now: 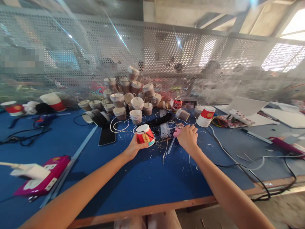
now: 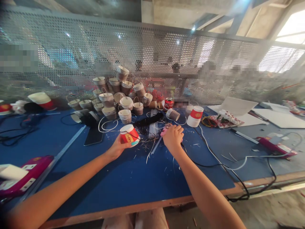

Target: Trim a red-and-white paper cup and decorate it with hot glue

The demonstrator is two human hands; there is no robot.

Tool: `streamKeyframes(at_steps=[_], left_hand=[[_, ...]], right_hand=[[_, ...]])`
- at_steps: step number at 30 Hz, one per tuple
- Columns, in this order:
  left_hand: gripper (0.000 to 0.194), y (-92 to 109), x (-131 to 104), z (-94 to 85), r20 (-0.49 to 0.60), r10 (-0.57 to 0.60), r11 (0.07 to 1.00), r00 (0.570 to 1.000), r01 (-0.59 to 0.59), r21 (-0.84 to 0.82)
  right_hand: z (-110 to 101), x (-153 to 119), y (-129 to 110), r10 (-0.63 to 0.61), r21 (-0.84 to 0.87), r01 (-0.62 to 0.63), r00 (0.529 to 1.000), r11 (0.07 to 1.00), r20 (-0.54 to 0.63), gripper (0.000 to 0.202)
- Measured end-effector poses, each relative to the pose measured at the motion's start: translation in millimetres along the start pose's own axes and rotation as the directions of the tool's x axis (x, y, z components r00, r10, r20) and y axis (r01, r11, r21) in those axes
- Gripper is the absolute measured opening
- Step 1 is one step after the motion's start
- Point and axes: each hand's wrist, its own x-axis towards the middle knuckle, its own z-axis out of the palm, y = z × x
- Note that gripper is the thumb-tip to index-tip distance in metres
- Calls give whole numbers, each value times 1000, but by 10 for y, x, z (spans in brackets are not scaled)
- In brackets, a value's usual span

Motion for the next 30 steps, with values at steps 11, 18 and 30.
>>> streamKeyframes(at_steps=[11, 18, 30], left_hand=[[71, -5, -7, 25, 28, -17, 1000, 999, 16, 11], [66, -19, 10, 56, 29, 36, 988, 999, -39, 148], [70, 21, -29, 64, 78, -64, 978, 995, 47, 204]], right_hand=[[-240, -274, -278, -592, 620, 549, 789, 560, -163, 19], [-115, -441, -454, -591, 664, 524, 793, 533, -151, 23], [-105, -243, -336, -571, 943, -98, 774, 320, 274, 12]])
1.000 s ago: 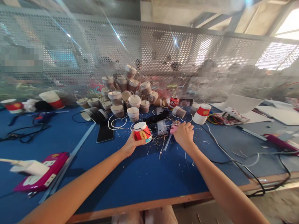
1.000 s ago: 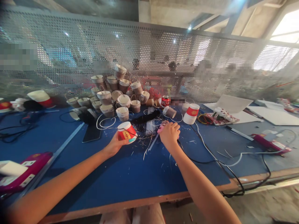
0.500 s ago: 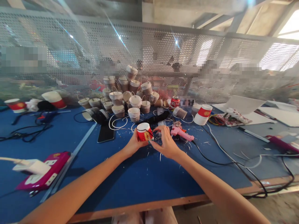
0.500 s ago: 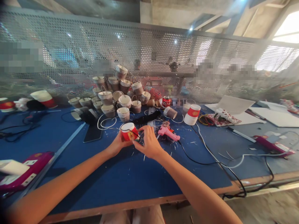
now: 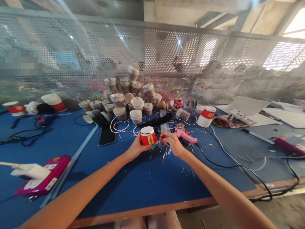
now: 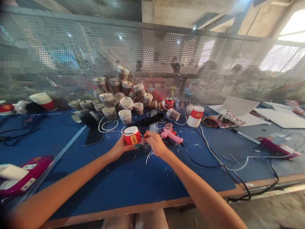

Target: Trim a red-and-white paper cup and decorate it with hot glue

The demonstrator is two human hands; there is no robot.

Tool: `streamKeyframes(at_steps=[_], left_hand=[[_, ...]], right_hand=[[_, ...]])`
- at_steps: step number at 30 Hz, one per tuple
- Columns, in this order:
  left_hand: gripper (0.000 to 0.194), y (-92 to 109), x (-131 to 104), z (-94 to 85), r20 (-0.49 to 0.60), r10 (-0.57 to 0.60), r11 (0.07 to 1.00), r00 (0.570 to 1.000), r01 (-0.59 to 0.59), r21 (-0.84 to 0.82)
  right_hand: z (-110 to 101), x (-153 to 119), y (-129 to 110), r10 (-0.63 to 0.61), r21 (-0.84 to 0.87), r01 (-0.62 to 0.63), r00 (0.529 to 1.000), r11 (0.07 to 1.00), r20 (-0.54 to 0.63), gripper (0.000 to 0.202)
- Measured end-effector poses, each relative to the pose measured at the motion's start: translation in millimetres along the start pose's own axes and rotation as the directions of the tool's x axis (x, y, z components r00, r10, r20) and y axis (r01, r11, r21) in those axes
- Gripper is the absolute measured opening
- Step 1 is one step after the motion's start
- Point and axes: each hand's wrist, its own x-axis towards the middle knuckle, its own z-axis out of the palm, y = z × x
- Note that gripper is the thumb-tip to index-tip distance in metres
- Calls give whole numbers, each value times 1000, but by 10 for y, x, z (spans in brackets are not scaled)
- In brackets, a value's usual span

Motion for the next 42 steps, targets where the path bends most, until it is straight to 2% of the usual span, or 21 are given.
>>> streamKeyframes(at_steps=[2, 4, 6, 12, 19, 30, 42], left_hand=[[70, 12, 0, 6, -1, -4, 1000, 1000, 4, -4], [70, 26, -1, 14, 6, -15, 1000, 1000, 15, -18], [70, 35, -2, 20, 22, -33, 999, 999, 34, -39], [72, 33, -19, 2, 66, -53, 993, 996, 59, -101], [71, 25, -30, -14, 98, -72, 988, 993, 84, -132], [69, -12, -13, -32, 62, -60, 990, 996, 67, -122], [64, -45, -34, -26, 99, -27, 985, 995, 44, -167]], right_hand=[[-75, 11, -59, -12, 123, -5, 991, 992, 135, 18], [-126, 14, -116, -37, 210, -5, 979, 978, 199, 31], [-143, 12, -151, -31, 281, -27, 979, 959, 200, 40], [-106, 20, -168, 13, 445, -43, 998, 894, 69, 39], [-87, 43, -215, 90, 466, -74, 996, 882, -13, 44], [-64, 60, -151, 120, 455, -91, 992, 886, -35, 45], [-61, 61, -133, 110, 416, -83, 993, 906, -43, 46]])
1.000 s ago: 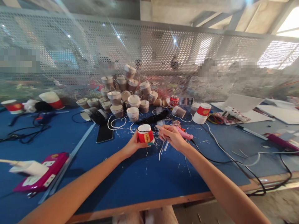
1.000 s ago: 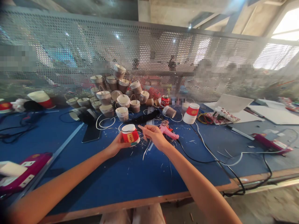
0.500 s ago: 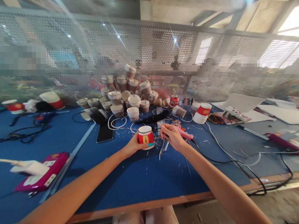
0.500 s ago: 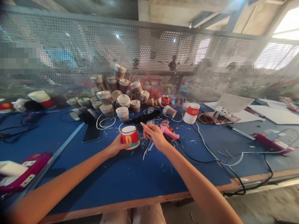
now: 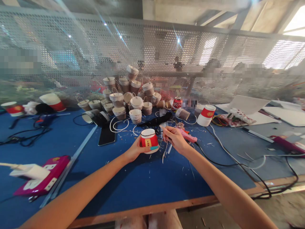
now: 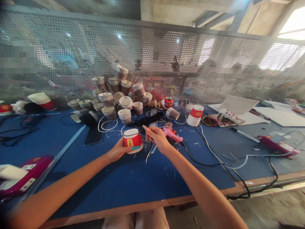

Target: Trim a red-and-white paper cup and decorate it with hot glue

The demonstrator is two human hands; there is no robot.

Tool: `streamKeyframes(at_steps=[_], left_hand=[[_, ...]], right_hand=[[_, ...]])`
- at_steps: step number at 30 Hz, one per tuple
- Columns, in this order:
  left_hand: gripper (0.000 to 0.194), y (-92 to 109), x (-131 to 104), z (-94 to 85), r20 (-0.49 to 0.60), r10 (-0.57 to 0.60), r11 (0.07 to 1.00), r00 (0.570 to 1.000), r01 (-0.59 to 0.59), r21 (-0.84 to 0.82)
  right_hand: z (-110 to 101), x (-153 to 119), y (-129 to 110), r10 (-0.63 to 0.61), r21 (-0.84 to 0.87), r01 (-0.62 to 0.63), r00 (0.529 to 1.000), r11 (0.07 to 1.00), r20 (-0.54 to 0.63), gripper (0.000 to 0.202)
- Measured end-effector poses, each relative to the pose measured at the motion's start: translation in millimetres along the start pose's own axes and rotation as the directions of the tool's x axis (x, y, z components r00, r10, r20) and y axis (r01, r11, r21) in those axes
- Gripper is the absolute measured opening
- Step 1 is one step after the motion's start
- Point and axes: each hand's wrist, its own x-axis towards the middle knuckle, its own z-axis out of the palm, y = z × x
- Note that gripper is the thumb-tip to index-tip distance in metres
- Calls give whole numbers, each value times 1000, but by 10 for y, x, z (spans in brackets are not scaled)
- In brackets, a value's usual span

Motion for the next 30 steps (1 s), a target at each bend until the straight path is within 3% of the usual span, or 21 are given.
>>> streamKeyframes(at_steps=[30], left_hand=[[64, 15, -21, 21, 127, -25, 999, 992, 29, -29]], right_hand=[[48, -5, 6, -2, -58, 2, 1000, 998, 6, 47]])
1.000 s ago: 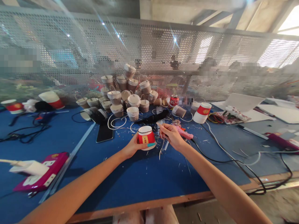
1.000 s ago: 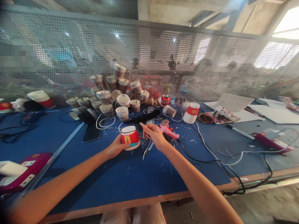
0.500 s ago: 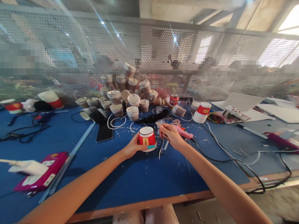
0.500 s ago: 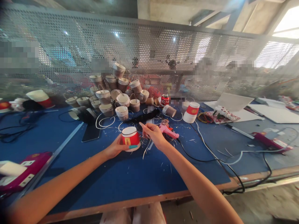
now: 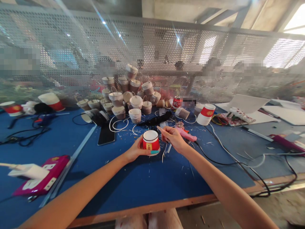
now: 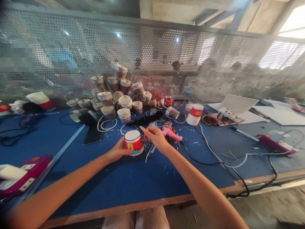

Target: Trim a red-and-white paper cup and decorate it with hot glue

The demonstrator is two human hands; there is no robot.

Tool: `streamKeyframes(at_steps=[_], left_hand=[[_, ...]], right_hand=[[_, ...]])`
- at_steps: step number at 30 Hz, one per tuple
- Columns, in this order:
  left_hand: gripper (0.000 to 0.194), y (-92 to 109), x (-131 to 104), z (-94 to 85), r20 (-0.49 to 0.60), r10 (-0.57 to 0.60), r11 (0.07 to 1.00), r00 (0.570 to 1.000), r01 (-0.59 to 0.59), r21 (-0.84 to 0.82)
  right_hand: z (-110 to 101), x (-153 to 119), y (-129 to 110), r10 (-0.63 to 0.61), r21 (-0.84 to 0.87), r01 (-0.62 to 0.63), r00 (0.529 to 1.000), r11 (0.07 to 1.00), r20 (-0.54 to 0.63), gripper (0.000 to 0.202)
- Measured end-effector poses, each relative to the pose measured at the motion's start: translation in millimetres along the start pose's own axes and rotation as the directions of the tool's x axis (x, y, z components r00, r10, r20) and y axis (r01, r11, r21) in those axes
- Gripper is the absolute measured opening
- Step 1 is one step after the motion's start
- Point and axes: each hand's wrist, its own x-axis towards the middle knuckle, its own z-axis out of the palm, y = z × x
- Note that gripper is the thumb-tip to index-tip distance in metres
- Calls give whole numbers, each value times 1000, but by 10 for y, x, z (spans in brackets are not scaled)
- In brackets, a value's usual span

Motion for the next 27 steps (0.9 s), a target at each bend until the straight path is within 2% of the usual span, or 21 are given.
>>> streamKeyframes(at_steps=[4, 13, 27], left_hand=[[65, -1, -2, 5, 28, -7, 999, 1000, 6, 31], [68, 33, -16, 41, -3, 19, 995, 1000, -18, 94], [67, 104, -27, 93, 14, 24, 985, 1000, -26, 171]], right_hand=[[6, -5, -6, -10, -27, 10, 1000, 1000, 6, 48], [7, -8, 25, -23, -65, 25, 999, 998, 22, 48], [10, -18, 26, -40, -60, 43, 998, 997, 44, 47]])
